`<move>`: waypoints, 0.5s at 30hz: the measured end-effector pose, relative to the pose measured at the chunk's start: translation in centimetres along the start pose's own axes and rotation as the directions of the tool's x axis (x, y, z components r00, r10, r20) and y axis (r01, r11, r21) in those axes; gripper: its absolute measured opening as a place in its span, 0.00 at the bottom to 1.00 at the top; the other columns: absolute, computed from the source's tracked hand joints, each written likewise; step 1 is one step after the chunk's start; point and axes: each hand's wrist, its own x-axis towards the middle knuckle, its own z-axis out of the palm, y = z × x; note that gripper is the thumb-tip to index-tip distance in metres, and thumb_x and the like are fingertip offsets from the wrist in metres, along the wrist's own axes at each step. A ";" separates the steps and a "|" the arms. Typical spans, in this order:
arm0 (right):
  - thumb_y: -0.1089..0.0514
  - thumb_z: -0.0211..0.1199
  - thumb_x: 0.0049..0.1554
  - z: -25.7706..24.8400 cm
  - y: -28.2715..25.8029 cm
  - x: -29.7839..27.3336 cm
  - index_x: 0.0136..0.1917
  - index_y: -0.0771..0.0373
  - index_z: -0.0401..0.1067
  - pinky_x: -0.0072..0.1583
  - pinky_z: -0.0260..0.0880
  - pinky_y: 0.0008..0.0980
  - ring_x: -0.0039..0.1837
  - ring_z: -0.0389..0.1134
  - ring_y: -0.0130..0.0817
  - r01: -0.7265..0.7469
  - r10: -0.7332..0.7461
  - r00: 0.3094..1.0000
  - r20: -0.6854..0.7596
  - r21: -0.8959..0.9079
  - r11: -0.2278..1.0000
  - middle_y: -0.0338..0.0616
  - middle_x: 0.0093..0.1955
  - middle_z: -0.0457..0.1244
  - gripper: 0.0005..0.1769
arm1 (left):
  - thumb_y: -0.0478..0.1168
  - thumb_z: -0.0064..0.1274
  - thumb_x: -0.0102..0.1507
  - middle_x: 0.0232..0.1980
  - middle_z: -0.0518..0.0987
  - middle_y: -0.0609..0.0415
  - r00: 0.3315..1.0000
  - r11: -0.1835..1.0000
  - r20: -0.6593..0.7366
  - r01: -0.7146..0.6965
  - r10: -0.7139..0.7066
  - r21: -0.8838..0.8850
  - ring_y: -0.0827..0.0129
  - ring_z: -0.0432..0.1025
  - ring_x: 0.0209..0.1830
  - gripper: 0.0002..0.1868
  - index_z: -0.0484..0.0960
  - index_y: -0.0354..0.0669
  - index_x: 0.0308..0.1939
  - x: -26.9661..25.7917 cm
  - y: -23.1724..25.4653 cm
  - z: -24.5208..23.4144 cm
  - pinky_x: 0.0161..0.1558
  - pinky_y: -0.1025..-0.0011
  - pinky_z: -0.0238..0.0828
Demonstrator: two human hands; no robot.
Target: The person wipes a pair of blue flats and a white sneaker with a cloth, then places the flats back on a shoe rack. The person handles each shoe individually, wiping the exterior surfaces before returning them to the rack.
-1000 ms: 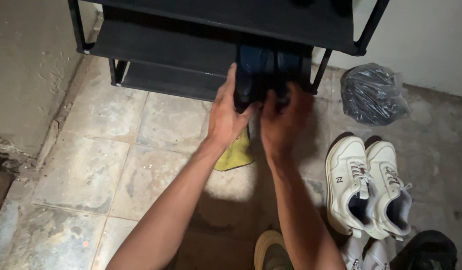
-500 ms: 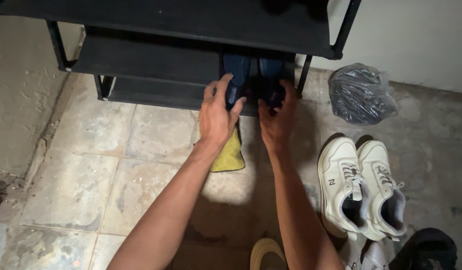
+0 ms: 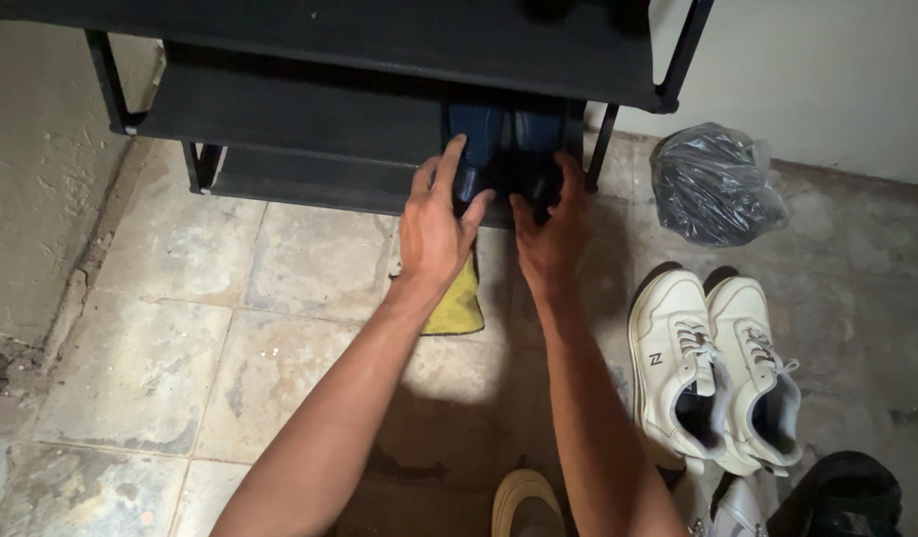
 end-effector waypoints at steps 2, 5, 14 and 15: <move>0.60 0.75 0.55 0.1 0.1 0.0 0.76 0.58 0.58 0.60 0.74 0.38 0.68 0.67 0.48 -0.008 0.008 1.000 0.001 -0.014 1.000 0.53 0.74 0.60 0.41 | 0.42 0.66 0.61 0.65 0.74 0.33 1.000 1.000 0.000 -0.002 0.002 -0.010 0.41 0.77 0.53 0.39 0.66 0.45 0.74 -0.1 -0.2 0.0 0.51 0.55 0.77; 0.60 0.75 0.54 0.2 0.3 0.2 0.75 0.59 0.59 0.59 0.73 0.39 0.69 0.67 0.49 0.020 -0.020 1.000 -0.015 -0.006 1.000 0.54 0.74 0.60 0.40 | 0.43 0.67 0.60 0.65 0.74 0.32 0.995 0.997 -0.058 -0.077 0.076 -0.024 0.40 0.75 0.59 0.42 0.64 0.41 0.74 -0.2 -0.4 0.2 0.56 0.55 0.75; 0.62 0.77 0.52 -1.3 0.8 0.7 0.72 0.60 0.65 0.59 0.74 0.36 0.60 0.73 0.43 0.036 -0.034 0.997 -0.070 0.020 0.999 0.51 0.62 0.68 0.37 | 0.40 0.67 0.58 0.63 0.78 0.41 0.995 0.995 -0.071 -0.075 0.070 -0.071 0.45 0.75 0.59 0.35 0.72 0.43 0.68 0.1 0.5 0.5 0.57 0.58 0.75; 0.62 0.78 0.51 -1.4 0.8 0.7 0.71 0.60 0.66 0.57 0.73 0.36 0.57 0.72 0.43 -0.003 0.003 0.997 -0.071 -0.001 1.000 0.51 0.61 0.68 0.38 | 0.41 0.68 0.58 0.63 0.78 0.41 0.995 0.994 -0.075 -0.073 0.067 -0.077 0.45 0.75 0.58 0.35 0.73 0.44 0.68 0.1 0.6 0.5 0.56 0.58 0.75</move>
